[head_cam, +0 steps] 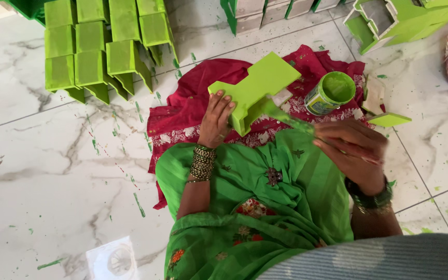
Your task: The person sits on the floor and paints small wooden shelf-like pieces green using a brush, dipping the brush into a paint can and coating the surfaces of one piece at a time, turning pieces to reach different sides. Finished green pieces are stacked in piles on the floor nearby.
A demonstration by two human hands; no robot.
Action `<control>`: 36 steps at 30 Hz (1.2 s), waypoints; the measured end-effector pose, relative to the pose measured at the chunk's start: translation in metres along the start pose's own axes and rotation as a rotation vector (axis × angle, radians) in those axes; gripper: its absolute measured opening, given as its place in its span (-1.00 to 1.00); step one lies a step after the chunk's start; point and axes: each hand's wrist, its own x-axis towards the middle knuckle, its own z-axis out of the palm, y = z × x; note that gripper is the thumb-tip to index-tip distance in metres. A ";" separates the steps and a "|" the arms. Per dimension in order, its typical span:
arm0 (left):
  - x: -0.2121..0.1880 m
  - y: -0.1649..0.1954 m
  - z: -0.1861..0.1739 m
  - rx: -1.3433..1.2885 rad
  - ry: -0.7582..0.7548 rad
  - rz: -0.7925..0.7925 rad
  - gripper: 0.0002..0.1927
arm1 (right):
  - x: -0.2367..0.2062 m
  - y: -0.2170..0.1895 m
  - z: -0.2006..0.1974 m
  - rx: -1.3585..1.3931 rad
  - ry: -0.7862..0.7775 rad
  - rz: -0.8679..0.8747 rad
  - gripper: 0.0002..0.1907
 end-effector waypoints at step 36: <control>-0.013 -0.003 0.003 -0.052 0.132 0.005 -0.34 | 0.024 -0.017 0.058 0.095 -0.001 -0.219 -0.75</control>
